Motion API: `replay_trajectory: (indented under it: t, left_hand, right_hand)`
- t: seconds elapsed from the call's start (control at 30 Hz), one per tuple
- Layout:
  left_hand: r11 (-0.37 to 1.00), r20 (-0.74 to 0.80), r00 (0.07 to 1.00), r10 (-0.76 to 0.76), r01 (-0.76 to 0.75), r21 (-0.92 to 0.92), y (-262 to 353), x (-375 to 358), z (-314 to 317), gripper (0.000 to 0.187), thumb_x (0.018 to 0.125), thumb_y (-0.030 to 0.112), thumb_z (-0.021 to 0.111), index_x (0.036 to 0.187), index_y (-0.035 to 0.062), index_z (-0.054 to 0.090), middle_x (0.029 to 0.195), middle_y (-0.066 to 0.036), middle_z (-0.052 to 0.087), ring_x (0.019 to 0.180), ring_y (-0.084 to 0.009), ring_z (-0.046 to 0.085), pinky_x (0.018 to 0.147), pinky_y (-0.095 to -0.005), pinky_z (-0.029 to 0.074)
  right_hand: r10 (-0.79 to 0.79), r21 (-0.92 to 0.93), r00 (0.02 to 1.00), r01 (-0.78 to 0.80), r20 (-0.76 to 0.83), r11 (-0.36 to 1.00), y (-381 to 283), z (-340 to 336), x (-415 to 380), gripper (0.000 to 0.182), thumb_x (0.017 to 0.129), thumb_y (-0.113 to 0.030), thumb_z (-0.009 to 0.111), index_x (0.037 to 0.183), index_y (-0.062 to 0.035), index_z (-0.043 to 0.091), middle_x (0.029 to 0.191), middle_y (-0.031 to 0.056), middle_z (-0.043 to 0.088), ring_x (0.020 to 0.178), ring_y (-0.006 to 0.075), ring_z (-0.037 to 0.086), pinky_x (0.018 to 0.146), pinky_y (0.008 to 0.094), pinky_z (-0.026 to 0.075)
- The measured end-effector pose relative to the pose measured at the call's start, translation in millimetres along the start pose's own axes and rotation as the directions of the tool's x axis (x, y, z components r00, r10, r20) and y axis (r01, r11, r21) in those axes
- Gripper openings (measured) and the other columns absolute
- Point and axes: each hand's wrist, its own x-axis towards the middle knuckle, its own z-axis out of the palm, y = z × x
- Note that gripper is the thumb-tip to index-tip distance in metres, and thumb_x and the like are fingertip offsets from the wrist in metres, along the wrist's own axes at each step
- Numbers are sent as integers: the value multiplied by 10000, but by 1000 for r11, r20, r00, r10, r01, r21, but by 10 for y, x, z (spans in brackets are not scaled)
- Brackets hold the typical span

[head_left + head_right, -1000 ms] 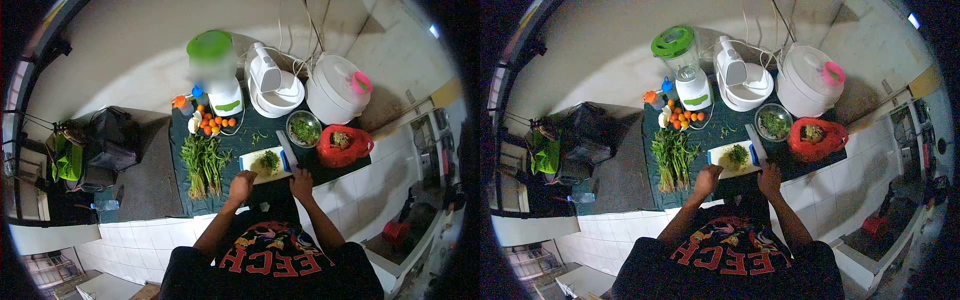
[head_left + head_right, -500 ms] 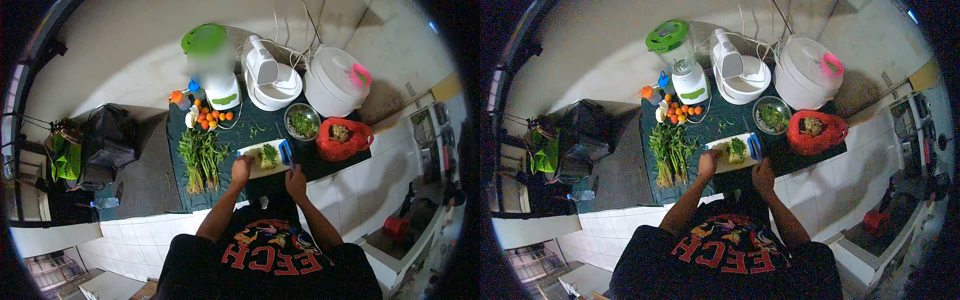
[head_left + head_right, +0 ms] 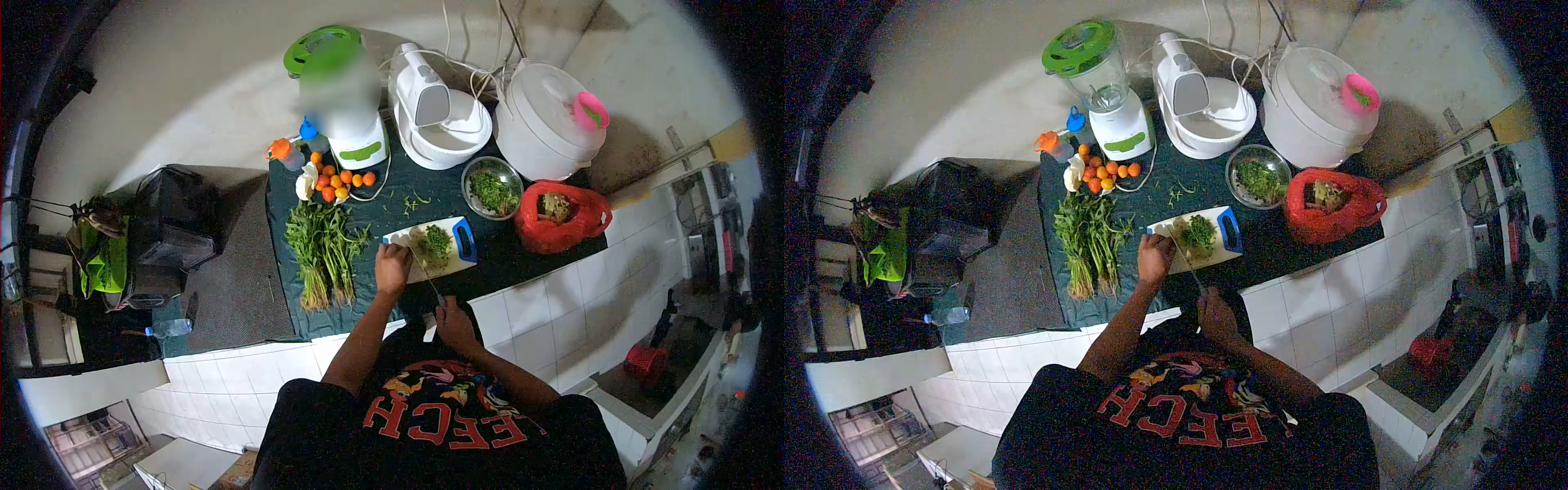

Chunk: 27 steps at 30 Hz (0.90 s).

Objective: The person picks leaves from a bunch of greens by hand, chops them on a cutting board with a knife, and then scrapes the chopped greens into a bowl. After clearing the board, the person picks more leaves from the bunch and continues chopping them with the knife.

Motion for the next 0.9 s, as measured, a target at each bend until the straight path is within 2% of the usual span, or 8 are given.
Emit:
replay_trajectory:
  t: [0.17,0.47,0.53,0.63,0.67,0.73,0.83,0.9]
  left_hand:
    - [998,33,999,10,-11,55,-19,20,-16,138,787,178,739,865,66,724,895,-79,666,907,-324,584,814,-435,493]
    - [999,-14,1000,24,-25,-40,-51,2,8,178,788,180,744,939,88,761,952,-83,720,896,-315,609,818,-427,495]
    - [997,36,997,-71,72,-29,-43,-41,19,182,788,178,744,949,97,767,967,-84,726,900,-315,611,821,-423,497]
    - [986,88,983,-164,164,8,-58,-19,28,180,786,177,743,949,108,775,966,-83,732,899,-317,612,824,-420,500]
    - [987,94,982,-163,161,27,-52,-9,39,173,784,178,742,939,111,777,950,-81,730,895,-320,610,824,-421,502]
    - [988,91,984,-154,152,35,2,28,8,165,784,180,739,928,108,776,934,-84,725,888,-323,607,823,-425,500]
    - [987,79,984,-159,157,28,19,22,-3,152,788,181,730,911,102,772,902,-90,713,875,-328,601,818,-433,493]
    - [986,71,983,-167,166,9,-10,14,13,148,791,180,725,906,99,770,886,-94,706,868,-331,597,815,-438,489]
  right_hand:
    - [62,63,998,-63,11,996,95,112,14,409,1032,-230,488,1337,31,405,1028,330,660,909,511,652,755,570,523]
    - [-171,14,973,176,-152,984,108,228,318,399,1048,-248,467,1317,46,472,1068,323,651,940,503,641,822,557,512]
    - [144,117,989,-148,37,982,-149,-25,424,394,1047,-247,470,1291,61,489,1024,332,650,905,509,640,791,570,509]
    - [-45,63,991,54,-126,997,-113,14,330,407,1044,-248,474,1301,69,481,983,344,647,881,512,643,754,572,511]
    - [-45,60,991,53,-129,997,-90,31,289,407,1044,-248,474,1301,69,481,983,344,647,881,512,643,754,572,511]
    - [125,41,987,-130,101,991,-152,-50,204,435,1044,-256,481,1324,77,468,978,351,649,875,511,648,744,553,527]
    - [-9,-12,998,9,-70,1000,-43,129,156,449,1047,-264,484,1339,77,468,997,336,663,883,505,653,762,541,539]
    - [62,-13,998,-62,-5,998,-17,176,230,448,1048,-264,485,1338,78,473,1009,327,668,887,502,654,778,543,538]
